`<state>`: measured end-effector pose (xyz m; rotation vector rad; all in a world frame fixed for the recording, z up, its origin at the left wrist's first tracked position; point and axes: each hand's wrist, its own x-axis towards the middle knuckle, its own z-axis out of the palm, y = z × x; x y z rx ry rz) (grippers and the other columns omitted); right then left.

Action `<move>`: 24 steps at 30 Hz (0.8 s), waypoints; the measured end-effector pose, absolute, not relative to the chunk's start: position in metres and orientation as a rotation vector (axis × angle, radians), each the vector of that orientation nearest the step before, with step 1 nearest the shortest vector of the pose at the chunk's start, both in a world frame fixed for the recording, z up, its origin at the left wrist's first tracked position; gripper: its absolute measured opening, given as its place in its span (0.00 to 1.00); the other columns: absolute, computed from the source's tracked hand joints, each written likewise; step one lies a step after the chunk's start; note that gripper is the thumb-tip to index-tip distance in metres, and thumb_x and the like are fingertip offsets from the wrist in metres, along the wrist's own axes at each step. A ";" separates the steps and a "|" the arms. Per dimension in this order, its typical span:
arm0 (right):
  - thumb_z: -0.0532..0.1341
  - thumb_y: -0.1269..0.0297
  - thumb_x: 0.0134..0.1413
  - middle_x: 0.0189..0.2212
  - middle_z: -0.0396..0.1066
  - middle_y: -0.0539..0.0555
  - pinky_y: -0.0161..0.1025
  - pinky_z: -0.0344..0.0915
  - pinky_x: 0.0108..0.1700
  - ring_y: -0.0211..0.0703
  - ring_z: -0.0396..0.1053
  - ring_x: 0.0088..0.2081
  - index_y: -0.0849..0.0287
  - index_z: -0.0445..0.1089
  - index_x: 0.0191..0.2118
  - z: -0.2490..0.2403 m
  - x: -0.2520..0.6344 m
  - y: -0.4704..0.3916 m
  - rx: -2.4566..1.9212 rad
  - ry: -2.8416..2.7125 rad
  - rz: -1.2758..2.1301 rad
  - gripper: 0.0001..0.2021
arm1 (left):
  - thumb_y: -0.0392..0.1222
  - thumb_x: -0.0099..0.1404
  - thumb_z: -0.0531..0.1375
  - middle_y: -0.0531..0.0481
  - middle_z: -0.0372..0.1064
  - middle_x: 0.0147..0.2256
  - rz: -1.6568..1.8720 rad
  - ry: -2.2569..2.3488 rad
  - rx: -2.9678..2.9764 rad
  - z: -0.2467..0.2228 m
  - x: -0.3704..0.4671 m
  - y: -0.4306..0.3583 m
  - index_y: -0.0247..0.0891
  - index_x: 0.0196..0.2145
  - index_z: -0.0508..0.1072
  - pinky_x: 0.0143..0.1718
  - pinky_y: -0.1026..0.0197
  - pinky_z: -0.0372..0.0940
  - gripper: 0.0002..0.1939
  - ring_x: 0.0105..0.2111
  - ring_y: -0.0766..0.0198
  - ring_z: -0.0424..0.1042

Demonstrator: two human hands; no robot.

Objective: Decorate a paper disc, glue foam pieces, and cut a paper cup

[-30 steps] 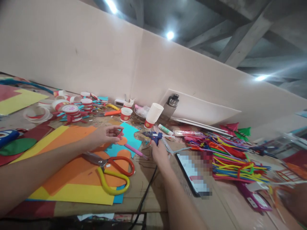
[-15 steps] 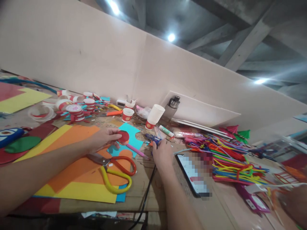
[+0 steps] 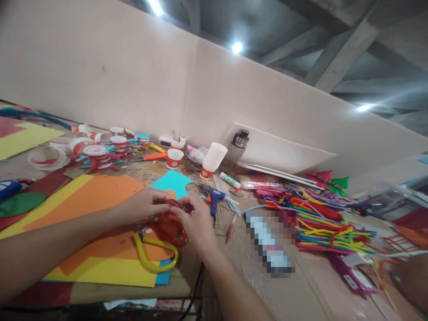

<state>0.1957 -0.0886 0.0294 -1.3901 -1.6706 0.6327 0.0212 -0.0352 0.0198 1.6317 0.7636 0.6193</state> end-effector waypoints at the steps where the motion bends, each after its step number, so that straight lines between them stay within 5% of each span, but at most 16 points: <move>1: 0.64 0.60 0.49 0.26 0.68 0.49 0.35 0.58 0.32 0.38 0.63 0.29 0.58 0.70 0.28 0.029 0.196 -0.089 -1.392 -1.639 0.662 0.07 | 0.50 0.58 0.60 0.56 0.64 0.19 0.612 0.777 1.628 0.020 0.022 -0.037 0.35 0.28 0.71 0.20 0.68 0.55 0.14 0.18 0.71 0.61; 6: 0.62 0.58 0.50 0.22 0.66 0.49 0.35 0.58 0.31 0.37 0.62 0.27 0.60 0.69 0.22 0.029 0.196 -0.090 -1.367 -1.501 0.837 0.12 | 0.50 0.59 0.59 0.55 0.64 0.18 0.596 0.813 1.645 0.021 0.022 -0.042 0.35 0.24 0.69 0.20 0.68 0.56 0.15 0.18 0.70 0.62; 11: 0.63 0.58 0.49 0.26 0.70 0.50 0.35 0.60 0.33 0.38 0.64 0.29 0.59 0.72 0.29 0.029 0.194 -0.090 -1.347 -1.488 0.843 0.09 | 0.48 0.58 0.60 0.55 0.65 0.19 0.633 0.815 1.755 0.022 0.021 -0.041 0.35 0.23 0.70 0.21 0.68 0.56 0.13 0.19 0.70 0.64; 17: 0.64 0.58 0.47 0.20 0.64 0.48 0.34 0.57 0.30 0.36 0.60 0.26 0.60 0.67 0.20 0.029 0.192 -0.091 -1.401 -1.476 0.804 0.13 | 0.49 0.60 0.58 0.56 0.64 0.18 0.598 0.775 1.905 0.018 0.022 -0.041 0.36 0.26 0.74 0.19 0.69 0.53 0.14 0.17 0.70 0.61; 22: 0.59 0.52 0.53 0.36 0.70 0.52 0.36 0.64 0.38 0.40 0.67 0.37 0.57 0.69 0.41 0.027 0.196 -0.091 -1.299 -1.407 0.809 0.15 | 0.41 0.60 0.58 0.51 0.74 0.29 0.842 0.828 2.076 0.022 0.019 -0.035 0.39 0.30 0.78 0.32 0.65 0.64 0.09 0.30 0.64 0.71; 24: 0.56 0.49 0.56 0.34 0.69 0.51 0.35 0.64 0.35 0.39 0.66 0.34 0.56 0.67 0.40 0.023 0.198 -0.089 -1.315 -1.318 0.811 0.16 | 0.37 0.60 0.57 0.49 0.77 0.37 1.024 0.860 2.106 0.023 0.017 -0.033 0.41 0.34 0.79 0.43 0.60 0.66 0.10 0.38 0.61 0.73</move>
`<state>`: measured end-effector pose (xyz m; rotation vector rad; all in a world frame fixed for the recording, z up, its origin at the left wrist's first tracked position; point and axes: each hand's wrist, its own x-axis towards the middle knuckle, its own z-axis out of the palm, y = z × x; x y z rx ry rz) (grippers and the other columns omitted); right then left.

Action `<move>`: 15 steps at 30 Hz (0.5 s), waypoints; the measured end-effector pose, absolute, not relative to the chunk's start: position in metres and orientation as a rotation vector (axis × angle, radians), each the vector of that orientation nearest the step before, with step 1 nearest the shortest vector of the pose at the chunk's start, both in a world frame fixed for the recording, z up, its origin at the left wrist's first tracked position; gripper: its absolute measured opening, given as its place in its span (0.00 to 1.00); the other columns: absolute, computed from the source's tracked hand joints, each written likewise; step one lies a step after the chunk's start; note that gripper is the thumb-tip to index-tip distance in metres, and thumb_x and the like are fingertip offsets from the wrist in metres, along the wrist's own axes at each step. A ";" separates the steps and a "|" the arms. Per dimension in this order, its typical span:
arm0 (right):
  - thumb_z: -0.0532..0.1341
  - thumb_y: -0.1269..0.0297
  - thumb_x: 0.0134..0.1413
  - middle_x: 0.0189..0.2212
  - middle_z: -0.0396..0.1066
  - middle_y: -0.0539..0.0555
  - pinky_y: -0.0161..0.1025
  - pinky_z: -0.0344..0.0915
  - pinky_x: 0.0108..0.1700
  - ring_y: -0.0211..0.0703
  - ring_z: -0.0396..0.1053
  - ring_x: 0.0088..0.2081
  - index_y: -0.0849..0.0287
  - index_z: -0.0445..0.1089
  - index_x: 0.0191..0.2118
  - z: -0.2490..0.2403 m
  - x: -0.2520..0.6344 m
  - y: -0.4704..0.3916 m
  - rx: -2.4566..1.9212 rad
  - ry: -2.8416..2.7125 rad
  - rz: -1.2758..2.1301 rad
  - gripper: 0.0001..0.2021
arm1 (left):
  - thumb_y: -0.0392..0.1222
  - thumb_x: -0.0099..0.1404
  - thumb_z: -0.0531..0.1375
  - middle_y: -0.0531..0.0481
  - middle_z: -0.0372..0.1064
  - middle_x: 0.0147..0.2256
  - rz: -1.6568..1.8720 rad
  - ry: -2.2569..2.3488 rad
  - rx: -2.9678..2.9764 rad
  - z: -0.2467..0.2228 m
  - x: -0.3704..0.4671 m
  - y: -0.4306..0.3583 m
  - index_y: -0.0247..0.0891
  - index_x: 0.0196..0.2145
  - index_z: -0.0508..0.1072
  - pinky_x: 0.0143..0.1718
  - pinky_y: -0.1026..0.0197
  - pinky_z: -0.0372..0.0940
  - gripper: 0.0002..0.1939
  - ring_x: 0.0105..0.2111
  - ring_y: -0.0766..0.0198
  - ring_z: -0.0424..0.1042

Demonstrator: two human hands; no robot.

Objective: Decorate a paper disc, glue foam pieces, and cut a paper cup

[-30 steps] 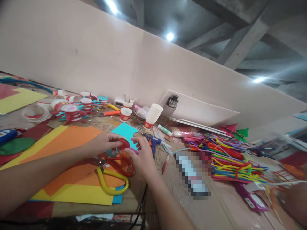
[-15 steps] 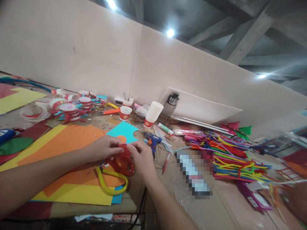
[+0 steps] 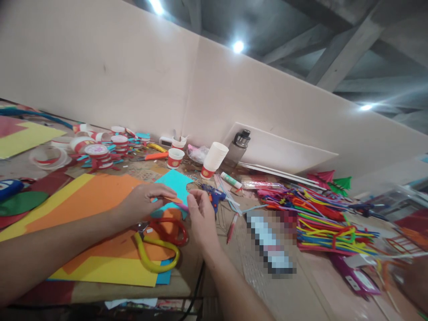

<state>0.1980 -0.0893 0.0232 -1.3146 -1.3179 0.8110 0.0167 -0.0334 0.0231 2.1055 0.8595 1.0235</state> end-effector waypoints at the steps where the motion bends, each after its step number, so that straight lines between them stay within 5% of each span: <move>1: 0.54 0.47 0.57 0.30 0.68 0.51 0.34 0.62 0.32 0.38 0.65 0.30 0.57 0.67 0.37 0.021 0.199 -0.088 -1.323 -1.290 0.852 0.17 | 0.36 0.60 0.56 0.49 0.76 0.40 1.112 0.879 2.116 0.023 0.015 -0.033 0.42 0.35 0.79 0.48 0.57 0.65 0.11 0.42 0.59 0.73; 7: 0.61 0.44 0.49 0.21 0.65 0.49 0.32 0.57 0.25 0.34 0.60 0.23 0.61 0.68 0.26 0.015 0.194 -0.086 -1.240 -1.275 1.268 0.21 | 0.32 0.58 0.55 0.47 0.74 0.46 1.211 0.786 2.223 0.020 0.012 -0.036 0.42 0.38 0.78 0.54 0.54 0.63 0.15 0.47 0.59 0.71; 12: 0.65 0.50 0.45 0.20 0.66 0.48 0.32 0.54 0.26 0.32 0.57 0.21 0.60 0.66 0.25 0.018 0.197 -0.085 -1.257 -1.211 1.214 0.17 | 0.30 0.56 0.57 0.46 0.65 0.56 1.045 0.641 2.154 0.018 0.016 -0.036 0.43 0.51 0.71 0.56 0.55 0.60 0.24 0.54 0.58 0.65; 15: 0.62 0.50 0.49 0.20 0.64 0.47 0.32 0.54 0.26 0.33 0.57 0.22 0.59 0.65 0.23 0.019 0.200 -0.086 -1.320 -1.300 1.102 0.17 | 0.36 0.55 0.62 0.43 0.65 0.54 0.951 0.618 1.850 0.017 0.018 -0.034 0.42 0.57 0.63 0.49 0.56 0.65 0.30 0.49 0.58 0.69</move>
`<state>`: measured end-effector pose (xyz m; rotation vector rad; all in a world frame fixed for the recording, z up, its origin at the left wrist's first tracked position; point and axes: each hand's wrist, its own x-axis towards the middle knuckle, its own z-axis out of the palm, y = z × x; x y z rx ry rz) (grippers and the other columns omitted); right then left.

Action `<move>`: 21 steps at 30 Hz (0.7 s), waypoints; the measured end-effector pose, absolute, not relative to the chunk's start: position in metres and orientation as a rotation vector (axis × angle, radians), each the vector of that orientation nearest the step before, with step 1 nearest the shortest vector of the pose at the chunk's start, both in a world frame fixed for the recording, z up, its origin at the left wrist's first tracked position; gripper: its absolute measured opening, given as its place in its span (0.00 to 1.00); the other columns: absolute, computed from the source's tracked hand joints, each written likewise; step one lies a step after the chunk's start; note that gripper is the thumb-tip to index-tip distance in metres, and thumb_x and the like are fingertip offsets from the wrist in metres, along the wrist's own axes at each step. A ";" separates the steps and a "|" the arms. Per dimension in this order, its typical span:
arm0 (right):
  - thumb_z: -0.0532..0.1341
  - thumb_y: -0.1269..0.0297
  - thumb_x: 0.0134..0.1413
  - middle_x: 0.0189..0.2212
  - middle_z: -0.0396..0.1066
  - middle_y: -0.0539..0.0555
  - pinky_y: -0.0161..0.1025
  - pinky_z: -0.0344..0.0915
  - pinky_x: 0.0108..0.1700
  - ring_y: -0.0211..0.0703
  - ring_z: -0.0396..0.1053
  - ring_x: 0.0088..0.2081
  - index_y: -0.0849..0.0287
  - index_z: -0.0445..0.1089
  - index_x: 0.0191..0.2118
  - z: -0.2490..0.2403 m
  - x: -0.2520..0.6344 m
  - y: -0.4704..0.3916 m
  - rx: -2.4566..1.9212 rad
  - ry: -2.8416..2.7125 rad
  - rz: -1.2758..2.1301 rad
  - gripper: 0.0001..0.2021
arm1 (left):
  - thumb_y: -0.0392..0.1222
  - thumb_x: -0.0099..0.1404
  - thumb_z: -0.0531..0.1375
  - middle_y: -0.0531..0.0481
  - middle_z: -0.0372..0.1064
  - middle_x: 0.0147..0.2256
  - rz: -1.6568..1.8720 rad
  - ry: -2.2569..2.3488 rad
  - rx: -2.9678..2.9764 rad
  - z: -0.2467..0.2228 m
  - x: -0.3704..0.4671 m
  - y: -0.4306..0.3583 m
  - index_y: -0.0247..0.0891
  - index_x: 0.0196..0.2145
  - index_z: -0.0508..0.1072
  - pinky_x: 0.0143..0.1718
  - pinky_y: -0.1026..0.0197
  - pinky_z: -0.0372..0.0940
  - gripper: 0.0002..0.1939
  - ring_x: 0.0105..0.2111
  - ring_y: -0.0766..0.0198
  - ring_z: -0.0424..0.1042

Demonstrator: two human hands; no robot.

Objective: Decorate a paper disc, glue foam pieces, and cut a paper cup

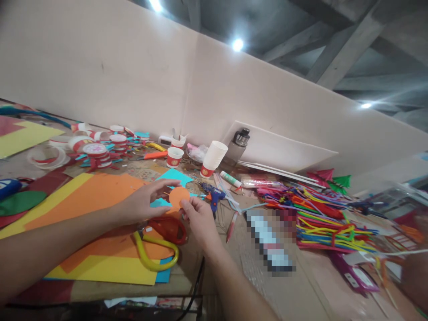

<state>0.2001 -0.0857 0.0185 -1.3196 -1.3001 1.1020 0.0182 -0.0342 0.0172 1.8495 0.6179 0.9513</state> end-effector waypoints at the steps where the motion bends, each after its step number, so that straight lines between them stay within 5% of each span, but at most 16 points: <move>1: 0.61 0.51 0.50 0.20 0.64 0.47 0.33 0.54 0.26 0.34 0.57 0.22 0.59 0.65 0.24 0.019 0.201 -0.086 -1.348 -1.348 1.042 0.16 | 0.37 0.55 0.63 0.43 0.68 0.50 0.913 0.611 1.735 0.017 0.019 -0.034 0.41 0.56 0.63 0.46 0.58 0.67 0.31 0.46 0.60 0.71; 7: 0.57 0.54 0.56 0.24 0.66 0.49 0.34 0.57 0.30 0.37 0.60 0.28 0.59 0.67 0.27 0.018 0.198 -0.093 -1.430 -1.580 0.705 0.14 | 0.45 0.55 0.64 0.54 0.69 0.24 0.739 0.703 1.495 0.019 0.021 -0.033 0.35 0.31 0.68 0.28 0.65 0.63 0.11 0.23 0.69 0.68; 21: 0.58 0.59 0.58 0.31 0.68 0.51 0.35 0.59 0.34 0.38 0.63 0.32 0.58 0.69 0.36 0.019 0.197 -0.099 -1.402 -1.706 0.605 0.08 | 0.45 0.54 0.65 0.55 0.67 0.21 0.796 0.727 1.535 0.017 0.019 -0.033 0.34 0.27 0.68 0.26 0.66 0.60 0.13 0.22 0.69 0.66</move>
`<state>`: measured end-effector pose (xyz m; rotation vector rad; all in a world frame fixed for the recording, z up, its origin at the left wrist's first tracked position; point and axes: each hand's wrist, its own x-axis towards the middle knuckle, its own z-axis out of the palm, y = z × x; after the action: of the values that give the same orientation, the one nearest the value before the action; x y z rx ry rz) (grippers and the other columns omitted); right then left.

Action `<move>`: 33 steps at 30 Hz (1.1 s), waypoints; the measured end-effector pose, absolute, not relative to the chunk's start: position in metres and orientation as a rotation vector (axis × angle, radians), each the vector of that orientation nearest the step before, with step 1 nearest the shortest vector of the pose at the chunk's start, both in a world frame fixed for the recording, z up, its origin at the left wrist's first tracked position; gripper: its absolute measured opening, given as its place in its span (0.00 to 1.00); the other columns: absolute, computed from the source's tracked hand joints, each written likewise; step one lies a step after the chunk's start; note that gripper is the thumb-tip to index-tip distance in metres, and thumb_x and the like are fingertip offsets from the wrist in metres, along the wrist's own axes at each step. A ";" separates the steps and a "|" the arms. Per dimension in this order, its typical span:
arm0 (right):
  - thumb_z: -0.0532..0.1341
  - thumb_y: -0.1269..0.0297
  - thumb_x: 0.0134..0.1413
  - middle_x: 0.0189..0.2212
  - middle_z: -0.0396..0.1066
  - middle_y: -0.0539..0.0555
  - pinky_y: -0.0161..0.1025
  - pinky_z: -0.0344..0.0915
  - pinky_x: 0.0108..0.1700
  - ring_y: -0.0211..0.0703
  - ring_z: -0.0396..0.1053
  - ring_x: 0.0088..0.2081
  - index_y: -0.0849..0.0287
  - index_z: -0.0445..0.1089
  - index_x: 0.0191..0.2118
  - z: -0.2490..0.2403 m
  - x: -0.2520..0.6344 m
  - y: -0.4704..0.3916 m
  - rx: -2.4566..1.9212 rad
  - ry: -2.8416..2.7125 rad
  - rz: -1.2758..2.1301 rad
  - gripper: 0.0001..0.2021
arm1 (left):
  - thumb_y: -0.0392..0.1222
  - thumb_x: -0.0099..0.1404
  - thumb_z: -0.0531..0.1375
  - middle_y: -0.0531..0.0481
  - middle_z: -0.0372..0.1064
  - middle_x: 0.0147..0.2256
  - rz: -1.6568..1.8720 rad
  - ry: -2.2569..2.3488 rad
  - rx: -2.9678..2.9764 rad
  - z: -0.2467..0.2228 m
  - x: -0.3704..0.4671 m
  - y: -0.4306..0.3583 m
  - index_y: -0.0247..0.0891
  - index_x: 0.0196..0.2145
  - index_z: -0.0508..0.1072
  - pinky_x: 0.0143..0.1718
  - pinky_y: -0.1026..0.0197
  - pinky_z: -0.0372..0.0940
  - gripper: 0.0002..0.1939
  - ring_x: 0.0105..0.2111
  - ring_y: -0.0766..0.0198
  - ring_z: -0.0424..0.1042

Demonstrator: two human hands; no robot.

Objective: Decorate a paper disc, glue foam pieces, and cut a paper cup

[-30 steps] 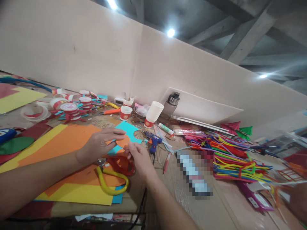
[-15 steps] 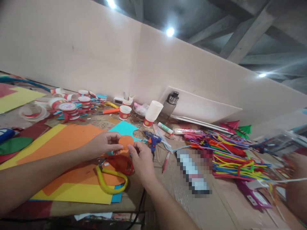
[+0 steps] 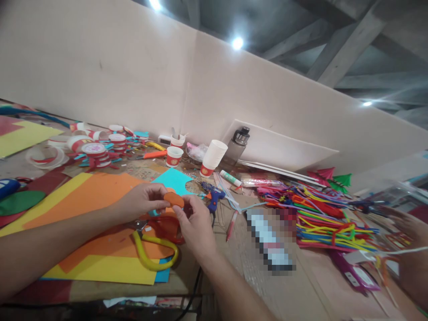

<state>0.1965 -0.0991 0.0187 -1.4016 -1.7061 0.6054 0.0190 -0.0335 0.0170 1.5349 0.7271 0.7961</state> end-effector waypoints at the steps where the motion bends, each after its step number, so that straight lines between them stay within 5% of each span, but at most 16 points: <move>1: 0.58 0.59 0.58 0.30 0.68 0.50 0.35 0.59 0.33 0.38 0.63 0.31 0.58 0.69 0.35 0.020 0.197 -0.100 -1.391 -1.706 0.582 0.08 | 0.45 0.54 0.66 0.55 0.68 0.22 0.798 0.717 1.531 0.017 0.019 -0.033 0.34 0.27 0.68 0.27 0.66 0.61 0.13 0.23 0.69 0.66; 10: 0.58 0.70 0.58 0.31 0.68 0.52 0.37 0.63 0.37 0.41 0.65 0.35 0.57 0.69 0.33 0.031 0.194 -0.107 -1.214 -1.846 0.076 0.04 | 0.48 0.58 0.63 0.45 0.74 0.37 0.607 0.542 1.327 0.015 0.020 -0.034 0.34 0.43 0.70 0.34 0.64 0.64 0.19 0.34 0.64 0.72; 16: 0.59 0.76 0.55 0.32 0.68 0.53 0.39 0.65 0.39 0.42 0.65 0.37 0.57 0.70 0.35 0.025 0.194 -0.105 -1.179 -1.904 -0.106 0.06 | 0.44 0.56 0.66 0.49 0.73 0.35 0.656 0.585 1.225 0.019 0.021 -0.040 0.36 0.43 0.70 0.34 0.65 0.64 0.18 0.32 0.66 0.73; 22: 0.59 0.75 0.54 0.34 0.68 0.54 0.41 0.64 0.40 0.43 0.65 0.38 0.57 0.69 0.37 0.021 0.195 -0.102 -1.221 -1.922 -0.028 0.07 | 0.41 0.53 0.68 0.49 0.73 0.37 0.742 0.541 1.217 0.020 0.022 -0.041 0.37 0.44 0.68 0.41 0.62 0.66 0.21 0.36 0.66 0.73; 33: 0.58 0.60 0.59 0.37 0.68 0.52 0.38 0.61 0.39 0.40 0.65 0.37 0.57 0.67 0.41 0.026 0.192 -0.107 -1.260 -1.803 0.474 0.08 | 0.38 0.51 0.68 0.50 0.73 0.36 0.880 0.615 1.354 0.022 0.023 -0.039 0.37 0.40 0.67 0.44 0.57 0.65 0.19 0.38 0.63 0.73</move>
<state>0.1919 -0.1069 0.0256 -1.2601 -1.8031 0.4739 0.0231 -0.0385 0.0222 1.3537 0.6153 0.8798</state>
